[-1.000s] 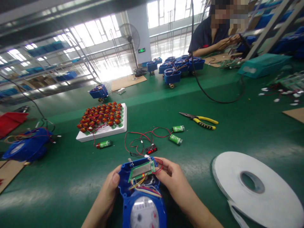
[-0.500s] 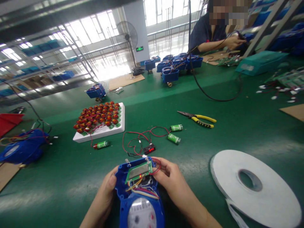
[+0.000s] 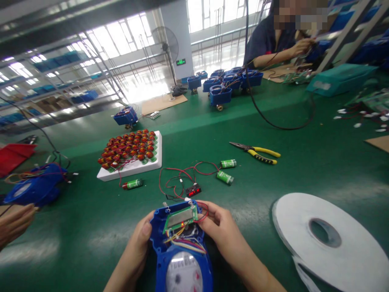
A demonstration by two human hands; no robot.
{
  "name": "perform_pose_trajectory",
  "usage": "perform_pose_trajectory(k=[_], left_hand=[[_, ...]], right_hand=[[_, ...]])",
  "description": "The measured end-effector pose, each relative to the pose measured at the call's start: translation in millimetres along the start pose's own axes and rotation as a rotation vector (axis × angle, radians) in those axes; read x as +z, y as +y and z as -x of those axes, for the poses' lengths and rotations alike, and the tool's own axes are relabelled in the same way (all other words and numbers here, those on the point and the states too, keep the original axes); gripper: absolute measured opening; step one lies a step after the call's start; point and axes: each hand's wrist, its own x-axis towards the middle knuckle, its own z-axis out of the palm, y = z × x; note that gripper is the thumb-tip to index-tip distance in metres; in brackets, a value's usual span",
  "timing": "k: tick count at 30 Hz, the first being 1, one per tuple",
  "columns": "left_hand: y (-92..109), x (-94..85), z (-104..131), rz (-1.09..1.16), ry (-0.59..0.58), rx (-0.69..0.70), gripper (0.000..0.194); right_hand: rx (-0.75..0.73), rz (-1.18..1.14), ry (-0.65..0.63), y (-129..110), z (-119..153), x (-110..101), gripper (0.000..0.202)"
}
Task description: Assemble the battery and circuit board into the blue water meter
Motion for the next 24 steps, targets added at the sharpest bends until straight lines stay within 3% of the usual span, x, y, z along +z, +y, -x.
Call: perform_pose_trajectory(k=[4,9,24], left_hand=[[0.3,1.2,0.7,0.029,0.008,-0.014,0.056],[-2.2,-1.5,0.2,0.008,-0.007,0.010,0.064],[-1.5,-2.7,-0.2,0.011,-0.044,0.026,0.065]], right_hand=[[0.009,0.002,0.001,-2.1,0.2,0.7,0.063],[0.011,-0.009,0.002,-1.9,0.3,1.2,0.062],[-0.004,-0.015,0.006,0.2,-0.8,0.1,0.060]])
